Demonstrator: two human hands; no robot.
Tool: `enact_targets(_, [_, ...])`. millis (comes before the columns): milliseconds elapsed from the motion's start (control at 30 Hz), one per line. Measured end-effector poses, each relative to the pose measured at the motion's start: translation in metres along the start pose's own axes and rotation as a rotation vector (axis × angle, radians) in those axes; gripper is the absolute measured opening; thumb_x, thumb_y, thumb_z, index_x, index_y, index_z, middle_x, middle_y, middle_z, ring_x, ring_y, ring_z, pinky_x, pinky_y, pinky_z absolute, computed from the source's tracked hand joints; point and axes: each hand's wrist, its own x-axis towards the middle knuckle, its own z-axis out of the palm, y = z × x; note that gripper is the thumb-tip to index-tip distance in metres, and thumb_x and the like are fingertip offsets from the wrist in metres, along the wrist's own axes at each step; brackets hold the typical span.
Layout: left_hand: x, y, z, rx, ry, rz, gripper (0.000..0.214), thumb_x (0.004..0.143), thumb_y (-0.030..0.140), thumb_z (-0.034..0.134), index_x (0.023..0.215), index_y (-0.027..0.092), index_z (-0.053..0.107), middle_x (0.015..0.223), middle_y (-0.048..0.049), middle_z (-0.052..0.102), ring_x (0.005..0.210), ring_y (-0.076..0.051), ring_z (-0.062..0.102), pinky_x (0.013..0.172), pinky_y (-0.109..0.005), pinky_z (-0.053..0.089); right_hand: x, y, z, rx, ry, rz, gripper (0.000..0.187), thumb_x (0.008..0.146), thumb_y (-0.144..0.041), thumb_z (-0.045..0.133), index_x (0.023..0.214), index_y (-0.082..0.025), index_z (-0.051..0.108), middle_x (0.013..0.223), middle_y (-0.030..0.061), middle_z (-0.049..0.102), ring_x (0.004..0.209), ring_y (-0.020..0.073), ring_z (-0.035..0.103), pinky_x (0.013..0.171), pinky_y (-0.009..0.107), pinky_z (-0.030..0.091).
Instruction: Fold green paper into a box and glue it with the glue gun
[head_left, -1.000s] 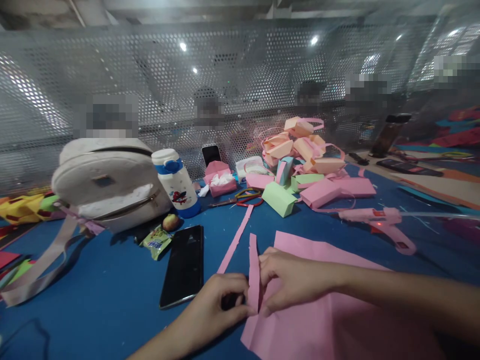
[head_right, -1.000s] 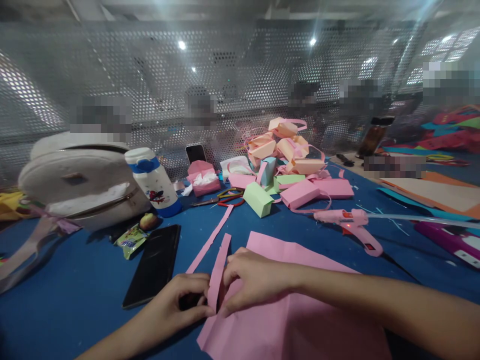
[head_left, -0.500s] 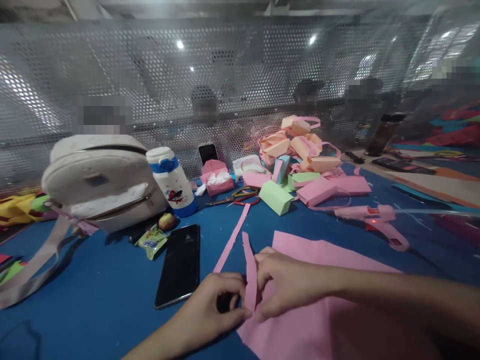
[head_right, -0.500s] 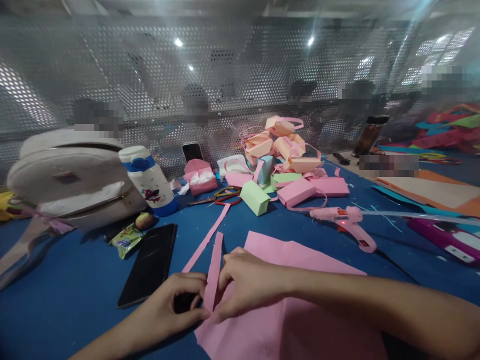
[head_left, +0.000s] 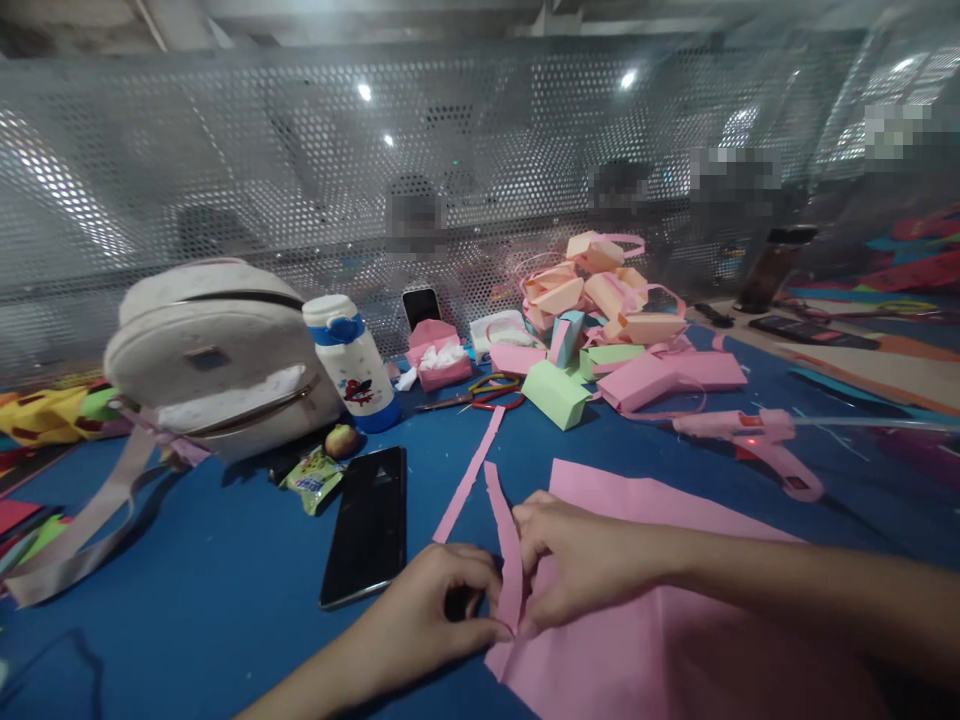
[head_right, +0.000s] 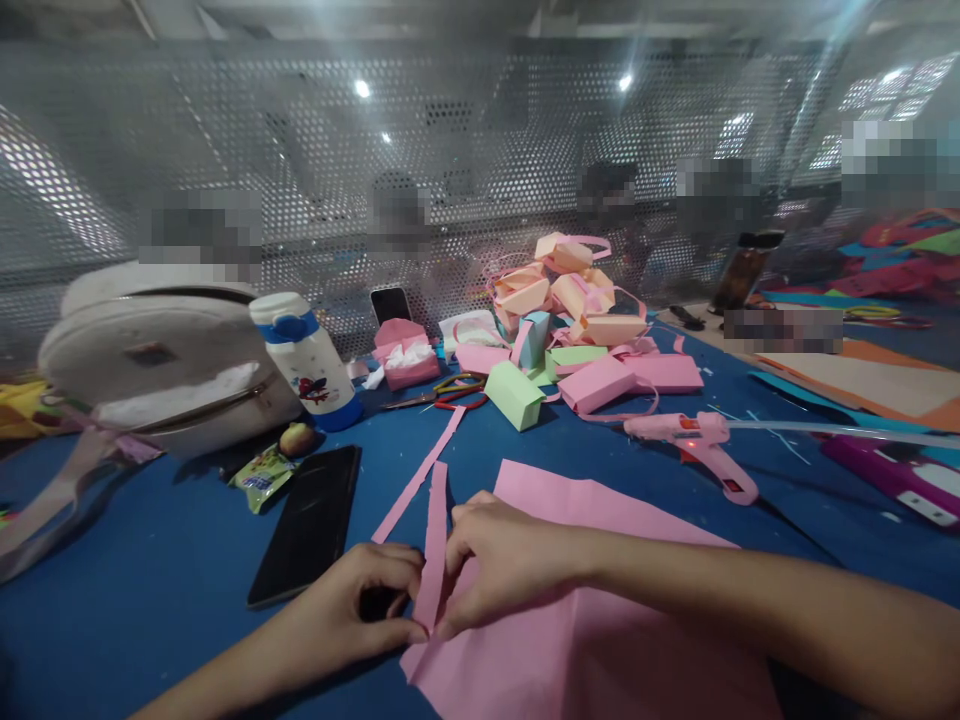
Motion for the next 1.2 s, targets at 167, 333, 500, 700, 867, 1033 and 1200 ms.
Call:
enact_targets(167, [-0.0025,0.0006,0.0017,-0.024,0.023,-0.035,0.013,0.077,0.019,0.071,0.067,0.015,0.064,0.069,0.0035,0.052,0.065,-0.011,0.044,0.059,-0.021,0.032,-0.0011,-0.0008,-0.0002,-0.009,0.027,0.053,0.025,0.068,-0.043,0.082,0.089,-0.030,0.082,0.081,0.0010,0.053,0.095,0.0214,0.049,0.080,0.028,0.040])
enact_targets(333, [-0.0025,-0.0025,0.0001,-0.056,0.037,-0.017,0.014,0.077,0.017,0.070,0.066,0.015,0.061,0.067,0.0041,0.049,0.066,-0.011,0.045,0.062,-0.020,0.033,-0.0018,-0.0042,-0.0031,0.026,0.009,0.038,0.022,0.070,-0.038,0.080,0.089,-0.029,0.081,0.085,0.0009,0.061,0.097,0.0217,0.050,0.087,0.030,0.039])
enact_targets(500, [-0.0024,-0.0048,-0.0034,-0.056,-0.007,0.021,0.016,0.079,0.017,0.070,0.066,0.014,0.061,0.067,0.0047,0.048,0.065,-0.010,0.044,0.061,-0.020,0.033,-0.0022,-0.0058,-0.0038,0.021,0.002,0.061,0.023,0.071,-0.040,0.080,0.091,-0.028,0.081,0.089,0.0016,0.062,0.101,0.0226,0.050,0.086,0.029,0.039])
enact_targets(700, [-0.0017,-0.0028,-0.0047,0.001,-0.057,0.019,0.015,0.081,0.026,0.073,0.075,0.013,0.068,0.069,0.0041,0.049,0.065,-0.010,0.042,0.059,-0.021,0.030,-0.0016,-0.0078,-0.0030,0.020,0.001,0.048,0.021,0.071,-0.038,0.080,0.090,-0.030,0.082,0.092,0.0012,0.065,0.099,0.0220,0.050,0.089,0.030,0.037])
enact_targets(867, [-0.0032,-0.0023,-0.0037,0.021,-0.053,0.009,0.010,0.078,0.018,0.073,0.072,0.014,0.067,0.068,0.0054,0.047,0.063,-0.009,0.039,0.057,-0.022,0.028,-0.0026,-0.0077,-0.0049,0.017,-0.023,0.024,0.022,0.075,-0.040,0.078,0.095,-0.031,0.081,0.097,0.0013,0.066,0.102,0.0227,0.049,0.089,0.031,0.036])
enact_targets(1033, [-0.0041,-0.0010,-0.0047,0.001,-0.044,0.001,0.010,0.074,0.009,0.072,0.070,0.014,0.065,0.067,0.0062,0.045,0.064,-0.009,0.039,0.057,-0.021,0.029,-0.0026,-0.0074,-0.0055,0.000,-0.012,-0.020,0.019,0.076,-0.038,0.078,0.093,-0.030,0.081,0.091,0.0001,0.067,0.098,0.0210,0.051,0.091,0.031,0.035])
enact_targets(1200, [-0.0036,-0.0002,-0.0061,-0.038,-0.065,0.008,0.008,0.076,0.010,0.073,0.071,0.014,0.067,0.068,0.0056,0.047,0.064,-0.009,0.042,0.057,-0.020,0.031,-0.0023,-0.0059,-0.0040,-0.001,-0.002,-0.019,0.019,0.076,-0.040,0.077,0.091,-0.030,0.081,0.089,0.0004,0.067,0.099,0.0209,0.052,0.090,0.031,0.036])
